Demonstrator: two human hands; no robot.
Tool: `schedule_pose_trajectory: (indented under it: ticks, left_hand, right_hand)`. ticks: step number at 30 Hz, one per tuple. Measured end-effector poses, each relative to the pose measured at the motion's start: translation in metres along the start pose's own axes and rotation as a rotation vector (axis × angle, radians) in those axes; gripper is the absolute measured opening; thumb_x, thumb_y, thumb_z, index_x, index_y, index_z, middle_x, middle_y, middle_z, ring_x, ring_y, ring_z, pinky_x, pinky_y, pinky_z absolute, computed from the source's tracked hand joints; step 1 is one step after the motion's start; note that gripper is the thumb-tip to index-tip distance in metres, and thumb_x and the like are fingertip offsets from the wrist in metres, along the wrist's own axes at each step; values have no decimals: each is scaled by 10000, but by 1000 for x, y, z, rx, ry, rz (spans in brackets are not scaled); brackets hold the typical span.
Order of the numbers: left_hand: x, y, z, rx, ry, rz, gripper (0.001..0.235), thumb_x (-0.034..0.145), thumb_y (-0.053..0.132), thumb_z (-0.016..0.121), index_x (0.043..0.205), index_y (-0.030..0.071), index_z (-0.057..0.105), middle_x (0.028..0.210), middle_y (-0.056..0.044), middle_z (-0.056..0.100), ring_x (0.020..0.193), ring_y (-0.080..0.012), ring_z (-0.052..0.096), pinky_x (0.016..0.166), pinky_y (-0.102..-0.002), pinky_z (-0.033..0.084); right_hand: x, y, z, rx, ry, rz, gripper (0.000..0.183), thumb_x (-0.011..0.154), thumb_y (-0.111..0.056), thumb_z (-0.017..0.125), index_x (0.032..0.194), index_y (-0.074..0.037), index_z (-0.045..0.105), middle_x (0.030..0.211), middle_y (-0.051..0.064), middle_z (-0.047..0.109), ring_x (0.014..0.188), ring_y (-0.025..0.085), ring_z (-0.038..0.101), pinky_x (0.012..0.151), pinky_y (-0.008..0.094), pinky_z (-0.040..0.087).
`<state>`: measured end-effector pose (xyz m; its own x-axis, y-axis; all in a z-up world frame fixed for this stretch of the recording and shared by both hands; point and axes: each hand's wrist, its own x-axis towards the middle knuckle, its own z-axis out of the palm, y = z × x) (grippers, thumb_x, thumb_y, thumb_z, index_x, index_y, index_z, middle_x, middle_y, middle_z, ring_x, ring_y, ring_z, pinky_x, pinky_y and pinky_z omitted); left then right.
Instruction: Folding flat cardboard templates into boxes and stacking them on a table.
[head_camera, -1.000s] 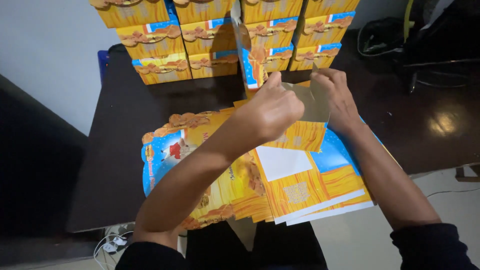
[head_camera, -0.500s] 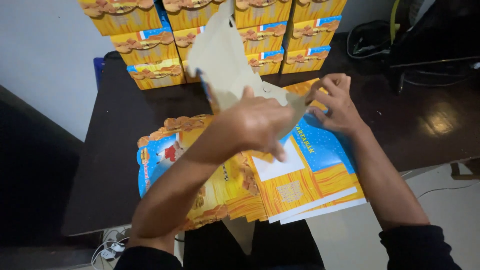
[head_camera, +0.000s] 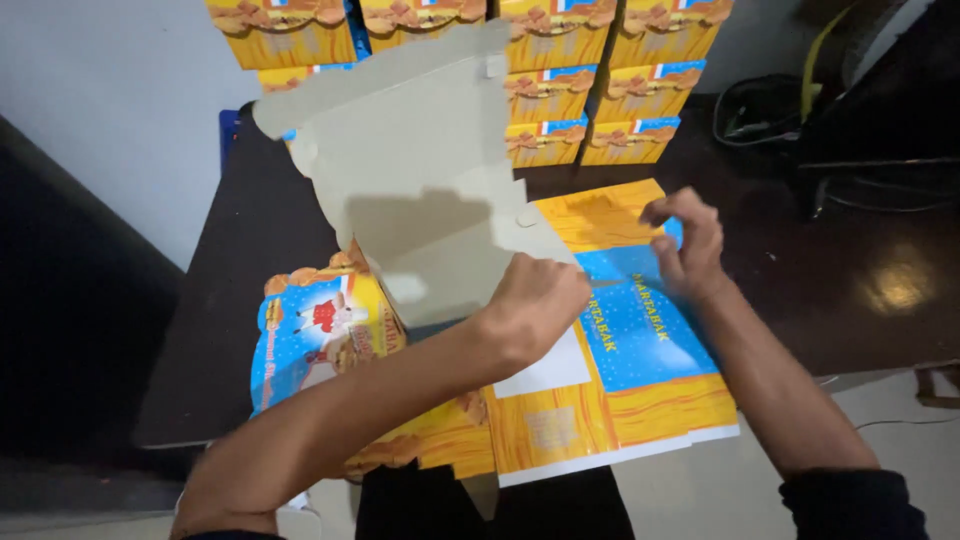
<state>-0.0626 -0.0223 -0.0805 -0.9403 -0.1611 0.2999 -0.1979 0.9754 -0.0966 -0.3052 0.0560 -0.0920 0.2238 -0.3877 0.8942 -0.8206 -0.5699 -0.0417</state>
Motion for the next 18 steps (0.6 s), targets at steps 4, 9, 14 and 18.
schedule_pose_trajectory:
  ticks: [4, 9, 14, 18]
  left_hand:
    - [-40, -12, -12, -164, 254, 136, 81, 754, 116, 702, 702, 124, 641, 662, -88, 613, 601, -298, 661, 691, -444, 414]
    - [-89, -12, -49, -61, 327, 117, 157, 737, 23, 793, 810, 122, 695, 739, -71, 664, 749, -270, 694, 975, -555, 440]
    - [-124, -25, -55, -206, 404, 188, 243, 808, -71, 766, 937, 95, 645, 820, -39, 583, 929, -257, 634, 1112, -640, 363]
    - [-129, -45, -44, -260, 446, 165, 136, 862, 76, 746, 883, 125, 622, 857, -27, 596, 999, -243, 615, 1115, -581, 367]
  right_hand:
    - [-3, 7, 6, -259, -132, -20, 154, 1010, -109, 678, 1126, -10, 653, 957, 158, 660, 800, 398, 633, 705, 498, 514]
    - [28, -34, 27, -347, -273, -321, 198, 1073, -145, 501, 1141, -51, 661, 1024, 178, 616, 837, 374, 620, 752, 442, 515]
    - [51, -58, 30, -378, -323, -490, 252, 1053, -9, 570, 1279, -114, 533, 1084, 178, 531, 895, 311, 604, 791, 375, 522]
    - [39, -52, 27, -510, -382, -557, 161, 1116, -159, 457, 1120, -142, 617, 1029, 97, 542, 1014, 265, 594, 887, 363, 518]
